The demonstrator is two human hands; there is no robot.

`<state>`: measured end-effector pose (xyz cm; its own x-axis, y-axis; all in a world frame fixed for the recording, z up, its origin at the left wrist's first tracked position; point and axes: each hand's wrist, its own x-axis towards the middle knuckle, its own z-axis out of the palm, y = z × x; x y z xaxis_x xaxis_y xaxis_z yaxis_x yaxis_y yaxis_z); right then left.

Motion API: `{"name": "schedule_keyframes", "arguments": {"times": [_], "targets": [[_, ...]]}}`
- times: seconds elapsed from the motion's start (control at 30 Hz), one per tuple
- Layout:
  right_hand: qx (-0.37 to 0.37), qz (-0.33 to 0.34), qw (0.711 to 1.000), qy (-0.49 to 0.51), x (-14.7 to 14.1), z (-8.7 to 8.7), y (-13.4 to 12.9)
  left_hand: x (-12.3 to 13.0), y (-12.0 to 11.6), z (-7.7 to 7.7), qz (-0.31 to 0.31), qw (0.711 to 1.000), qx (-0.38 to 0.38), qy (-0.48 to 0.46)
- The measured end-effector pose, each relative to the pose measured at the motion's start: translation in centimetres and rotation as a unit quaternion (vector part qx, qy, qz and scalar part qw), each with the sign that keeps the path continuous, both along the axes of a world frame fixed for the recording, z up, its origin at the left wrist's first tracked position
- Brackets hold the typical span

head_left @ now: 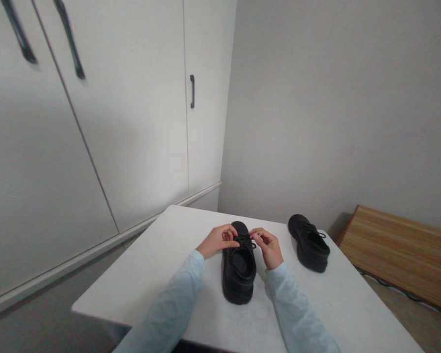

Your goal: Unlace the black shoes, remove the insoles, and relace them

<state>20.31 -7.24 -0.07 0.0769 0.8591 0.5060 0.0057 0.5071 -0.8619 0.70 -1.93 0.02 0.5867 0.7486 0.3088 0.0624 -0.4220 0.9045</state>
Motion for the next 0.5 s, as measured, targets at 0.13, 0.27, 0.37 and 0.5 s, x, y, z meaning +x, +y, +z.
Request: {"name": "schedule_keyframes", "arguments": {"times": [0.13,0.27,0.37,0.5], "targets": [[-0.013,0.017,0.993,0.114,-0.1,0.0,0.1,0.0,0.0,0.0,0.001,1.000,-0.004,-0.004],[-0.062,0.057,0.973,0.215,-0.1,0.6,-0.3,0.0,-0.1,0.0,0.002,1.000,-0.007,-0.015],[-0.079,0.059,0.964,0.248,0.1,0.9,-0.6,0.0,0.0,-0.1,0.003,1.000,-0.009,-0.019],[-0.071,0.041,0.964,0.252,0.3,1.0,-0.7,0.1,0.0,0.0,0.004,1.000,-0.008,-0.016]]}}
